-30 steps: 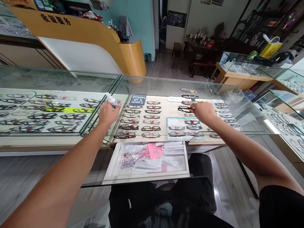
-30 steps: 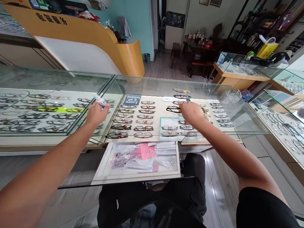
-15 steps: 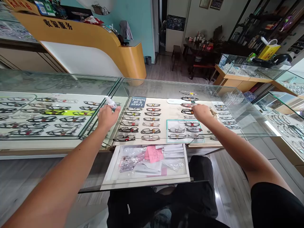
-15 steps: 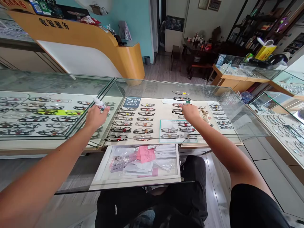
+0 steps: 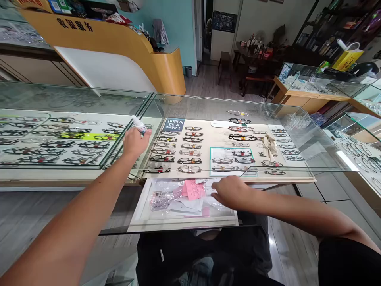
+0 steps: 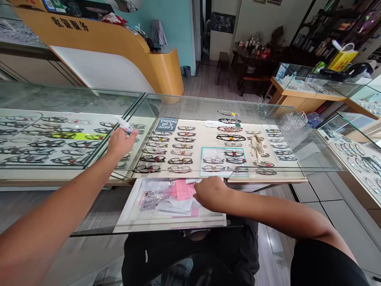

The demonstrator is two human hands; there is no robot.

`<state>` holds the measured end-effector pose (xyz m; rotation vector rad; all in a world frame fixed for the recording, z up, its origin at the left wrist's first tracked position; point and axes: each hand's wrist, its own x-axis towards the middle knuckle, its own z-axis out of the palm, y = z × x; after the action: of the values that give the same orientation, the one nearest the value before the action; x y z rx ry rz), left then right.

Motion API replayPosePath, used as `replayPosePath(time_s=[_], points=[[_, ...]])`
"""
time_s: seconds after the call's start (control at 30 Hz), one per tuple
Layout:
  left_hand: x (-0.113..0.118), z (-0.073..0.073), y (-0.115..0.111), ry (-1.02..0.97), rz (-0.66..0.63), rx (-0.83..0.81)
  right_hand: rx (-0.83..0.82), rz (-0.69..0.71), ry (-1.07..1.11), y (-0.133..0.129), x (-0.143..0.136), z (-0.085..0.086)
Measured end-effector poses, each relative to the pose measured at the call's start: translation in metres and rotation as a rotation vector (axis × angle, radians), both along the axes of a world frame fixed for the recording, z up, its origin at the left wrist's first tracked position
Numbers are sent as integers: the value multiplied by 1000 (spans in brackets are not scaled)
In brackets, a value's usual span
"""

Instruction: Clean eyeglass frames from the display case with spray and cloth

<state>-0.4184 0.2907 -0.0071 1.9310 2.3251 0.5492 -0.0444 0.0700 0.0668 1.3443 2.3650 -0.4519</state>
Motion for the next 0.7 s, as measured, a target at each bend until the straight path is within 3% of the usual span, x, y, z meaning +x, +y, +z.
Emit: replayPosePath(time_s=[0.1,0.23,0.47,0.7], points=[[1,0,0,5,3,-5,-113,-51,-50,6,2,-50],[3,0,-1,-3,-1,19,-50,-196,-97,44,22,-98],[3,-2,-1,-60,5,33,74,-407,-211,100,45,-134],[0,-5,1,-57,2,47,59,-434,-232,132,40,-158]])
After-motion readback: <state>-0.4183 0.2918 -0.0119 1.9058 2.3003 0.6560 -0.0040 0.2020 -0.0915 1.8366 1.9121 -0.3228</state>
